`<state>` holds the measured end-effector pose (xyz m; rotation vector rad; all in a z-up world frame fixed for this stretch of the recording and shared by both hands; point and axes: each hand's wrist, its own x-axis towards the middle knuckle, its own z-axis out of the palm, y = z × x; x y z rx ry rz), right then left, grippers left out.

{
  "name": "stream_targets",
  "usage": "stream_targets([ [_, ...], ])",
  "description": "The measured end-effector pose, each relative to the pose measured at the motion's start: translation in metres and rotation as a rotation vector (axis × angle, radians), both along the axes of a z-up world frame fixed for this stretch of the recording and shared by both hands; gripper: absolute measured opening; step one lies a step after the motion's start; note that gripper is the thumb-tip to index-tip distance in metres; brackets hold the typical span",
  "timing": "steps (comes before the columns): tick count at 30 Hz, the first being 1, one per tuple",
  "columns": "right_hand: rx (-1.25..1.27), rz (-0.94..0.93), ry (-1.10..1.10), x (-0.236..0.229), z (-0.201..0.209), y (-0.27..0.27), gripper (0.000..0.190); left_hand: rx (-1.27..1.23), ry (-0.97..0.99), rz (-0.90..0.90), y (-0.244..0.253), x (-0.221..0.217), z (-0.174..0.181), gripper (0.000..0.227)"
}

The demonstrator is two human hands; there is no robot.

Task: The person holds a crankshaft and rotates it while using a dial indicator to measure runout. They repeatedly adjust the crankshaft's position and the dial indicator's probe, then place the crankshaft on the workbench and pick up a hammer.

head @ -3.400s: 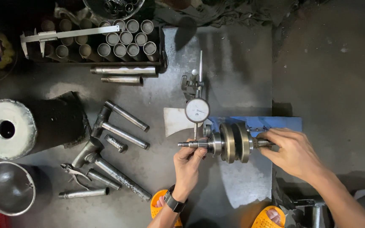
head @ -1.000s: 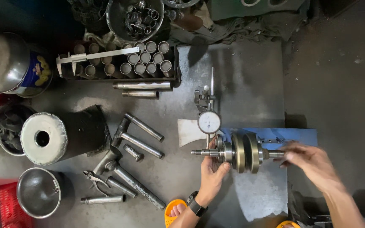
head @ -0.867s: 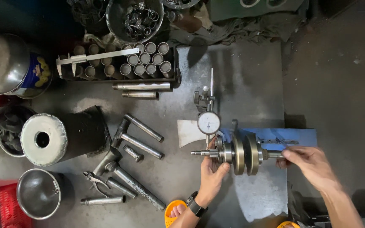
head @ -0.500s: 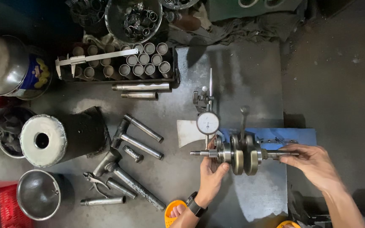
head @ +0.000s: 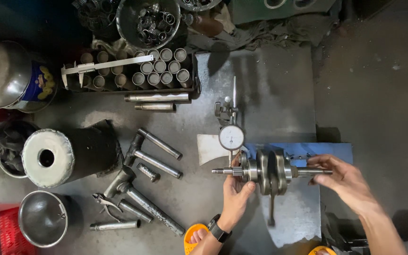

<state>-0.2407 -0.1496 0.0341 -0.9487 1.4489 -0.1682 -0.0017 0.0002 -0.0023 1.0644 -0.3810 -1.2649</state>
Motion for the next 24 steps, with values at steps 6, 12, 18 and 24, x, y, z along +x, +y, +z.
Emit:
stream_targets([
  [6, -0.141, 0.089, 0.036, -0.031, -0.045, 0.009, 0.031, 0.018, 0.09, 0.023, 0.001, -0.001, 0.001, 0.072],
  [12, -0.129, 0.075, 0.206, -0.01, -0.016, 0.003, 0.026, 0.037, -0.046, -0.022, -0.007, 0.005, 0.022, 0.082],
  [18, -0.174, 0.091, 0.19, -0.011, -0.013, 0.0, 0.031, 0.024, -0.013, 0.003, -0.004, 0.002, 0.013, 0.079],
  [24, -0.112, -0.016, 0.088, 0.01, 0.017, -0.002, 0.045, 0.037, -0.032, 0.008, 0.0, 0.001, 0.004, 0.076],
])
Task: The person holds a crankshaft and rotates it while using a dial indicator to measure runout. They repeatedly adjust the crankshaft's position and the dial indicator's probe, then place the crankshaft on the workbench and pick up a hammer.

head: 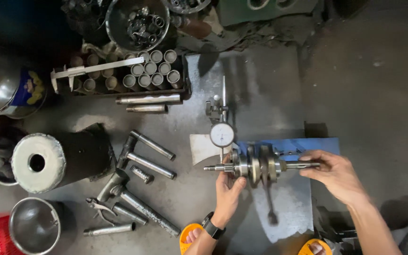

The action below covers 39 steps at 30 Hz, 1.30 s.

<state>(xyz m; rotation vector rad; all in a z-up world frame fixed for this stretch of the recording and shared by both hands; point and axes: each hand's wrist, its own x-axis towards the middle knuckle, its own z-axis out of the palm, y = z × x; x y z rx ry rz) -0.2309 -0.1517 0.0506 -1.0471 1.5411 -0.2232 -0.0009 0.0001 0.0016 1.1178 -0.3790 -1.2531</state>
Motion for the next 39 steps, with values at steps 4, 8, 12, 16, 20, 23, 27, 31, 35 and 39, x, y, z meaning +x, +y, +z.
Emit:
stream_targets([
  [4, -0.154, 0.144, -0.024, 0.013, 0.026, -0.001, 0.042, -0.039, 0.027, 0.008, 0.004, -0.002, -0.013, 0.078],
  [8, -0.528, 0.366, 0.066, 0.054, 0.059, -0.005, 0.047, -0.002, -0.013, -0.004, 0.007, -0.001, -0.019, 0.076],
  [12, -0.541, 0.456, 0.067, 0.095, 0.054, -0.01, 0.059, -0.012, -0.045, 0.004, 0.012, 0.011, -0.007, 0.062],
  [16, -0.549, 0.44, -0.04, 0.114, 0.066, -0.001, 0.065, 0.081, -0.528, 0.09, -0.016, 0.061, -0.03, 0.068],
  [20, -0.714, 0.18, -0.132, 0.12, 0.062, 0.013, 0.038, 0.067, -1.001, -0.094, -0.082, 0.112, -0.057, 0.083],
  [23, -0.773, 0.174, -0.134, 0.117, 0.068, 0.02, 0.024, 0.087, -1.28, -0.371, -0.12, 0.131, -0.092, 0.092],
  [27, -0.784, 0.167, -0.284, 0.111, 0.083, 0.038, 0.035, -0.094, -1.393, -0.367, -0.136, 0.135, -0.124, 0.087],
  [31, -0.896, 0.217, -0.38, 0.109, 0.081, 0.052, 0.031, -0.048, -1.468, -0.388, -0.144, 0.137, -0.125, 0.082],
  [35, -0.937, 0.179, -0.462, 0.11, 0.081, 0.062, 0.031, -0.036, -1.595, -0.418, -0.154, 0.139, -0.135, 0.075],
  [39, -1.024, 0.206, -0.437, 0.11, 0.086, 0.067, 0.034, -0.011, -1.464, -0.432, -0.134, 0.147, -0.127, 0.137],
])
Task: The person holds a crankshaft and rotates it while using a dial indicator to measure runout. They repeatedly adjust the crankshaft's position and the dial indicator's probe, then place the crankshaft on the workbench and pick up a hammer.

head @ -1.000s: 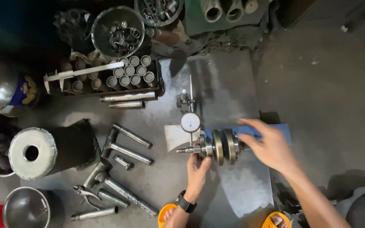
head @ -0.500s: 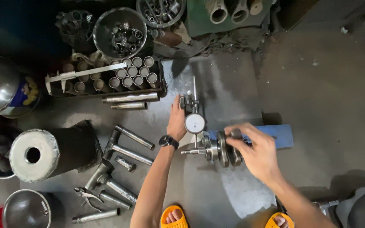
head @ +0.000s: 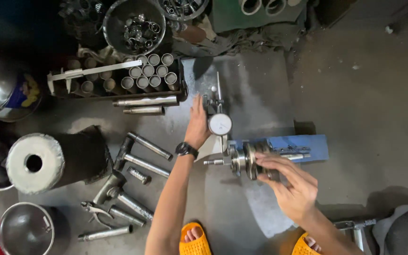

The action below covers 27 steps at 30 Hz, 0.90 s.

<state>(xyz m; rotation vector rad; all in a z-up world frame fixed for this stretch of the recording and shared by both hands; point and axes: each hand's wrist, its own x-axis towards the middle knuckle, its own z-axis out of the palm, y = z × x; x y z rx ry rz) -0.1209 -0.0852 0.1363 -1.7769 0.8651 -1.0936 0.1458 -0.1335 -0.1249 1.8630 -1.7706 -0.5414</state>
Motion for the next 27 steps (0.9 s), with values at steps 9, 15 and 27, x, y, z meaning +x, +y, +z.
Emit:
stream_targets([
  [9, 0.172, -0.006, -0.088, -0.017, 0.057, 0.01, 0.031, -0.501, 0.506, 0.459, 0.083, -0.015, 0.222, 0.031],
  [15, 0.178, 0.2, 0.049, -0.015, 0.168, -0.007, 0.025, 0.663, 1.754, 0.164, 0.067, -0.108, 0.274, 0.069],
  [27, 0.963, 0.282, 0.39, -0.06, 0.097, -0.003, 0.065, -0.245, 2.171, 0.324, 0.1, -0.131, 0.275, 0.03],
])
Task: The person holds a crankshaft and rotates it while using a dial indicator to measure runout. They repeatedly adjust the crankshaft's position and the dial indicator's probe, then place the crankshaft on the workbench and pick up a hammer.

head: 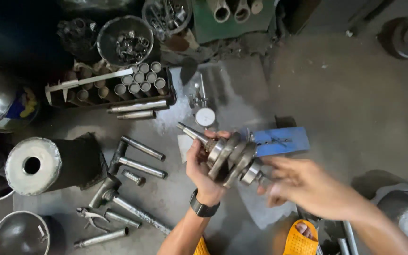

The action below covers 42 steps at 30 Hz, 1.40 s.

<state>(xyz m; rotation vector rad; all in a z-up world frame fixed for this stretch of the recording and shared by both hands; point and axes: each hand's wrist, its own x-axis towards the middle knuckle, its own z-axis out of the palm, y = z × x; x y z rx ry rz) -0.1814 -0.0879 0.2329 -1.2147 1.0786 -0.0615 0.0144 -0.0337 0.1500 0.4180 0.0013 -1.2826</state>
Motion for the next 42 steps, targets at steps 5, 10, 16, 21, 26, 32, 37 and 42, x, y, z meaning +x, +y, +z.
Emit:
stream_targets([
  [5, -0.32, 0.04, 0.218, 0.014, -0.022, -0.014, 0.063, -0.092, -0.553, 0.101, 0.009, 0.008, -0.019, 0.034],
  [10, -0.525, 0.207, 0.321, 0.006, -0.038, -0.043, 0.109, 0.151, -0.855, 0.054, 0.031, 0.024, -0.055, 0.024],
  [16, -0.594, 0.153, 0.259, 0.005, -0.079, -0.053, 0.051, 0.35, -0.755, -0.046, 0.035, 0.021, -0.089, 0.023],
  [21, -0.593, 0.092, 0.205, 0.0, -0.111, -0.056, 0.032, 0.388, -0.8, -0.055, 0.039, 0.016, -0.114, 0.02],
  [26, -0.565, 0.091, 0.262, 0.001, -0.12, -0.06, 0.03, 0.409, -0.751, -0.067, 0.037, 0.016, -0.128, 0.021],
  [32, -0.535, 0.1, 0.285, 0.0, -0.127, -0.063, 0.027, 0.438, -0.738, -0.065, 0.037, 0.016, -0.14, 0.018],
  [37, -0.485, 0.089, 0.334, 0.004, -0.125, -0.063, 0.03, 0.461, -0.735, -0.076, 0.038, 0.016, -0.141, 0.023],
  [42, -0.504, 0.104, 0.321, 0.005, -0.129, -0.063, 0.025, 0.528, -0.713, -0.075, 0.039, 0.018, -0.144, 0.011],
])
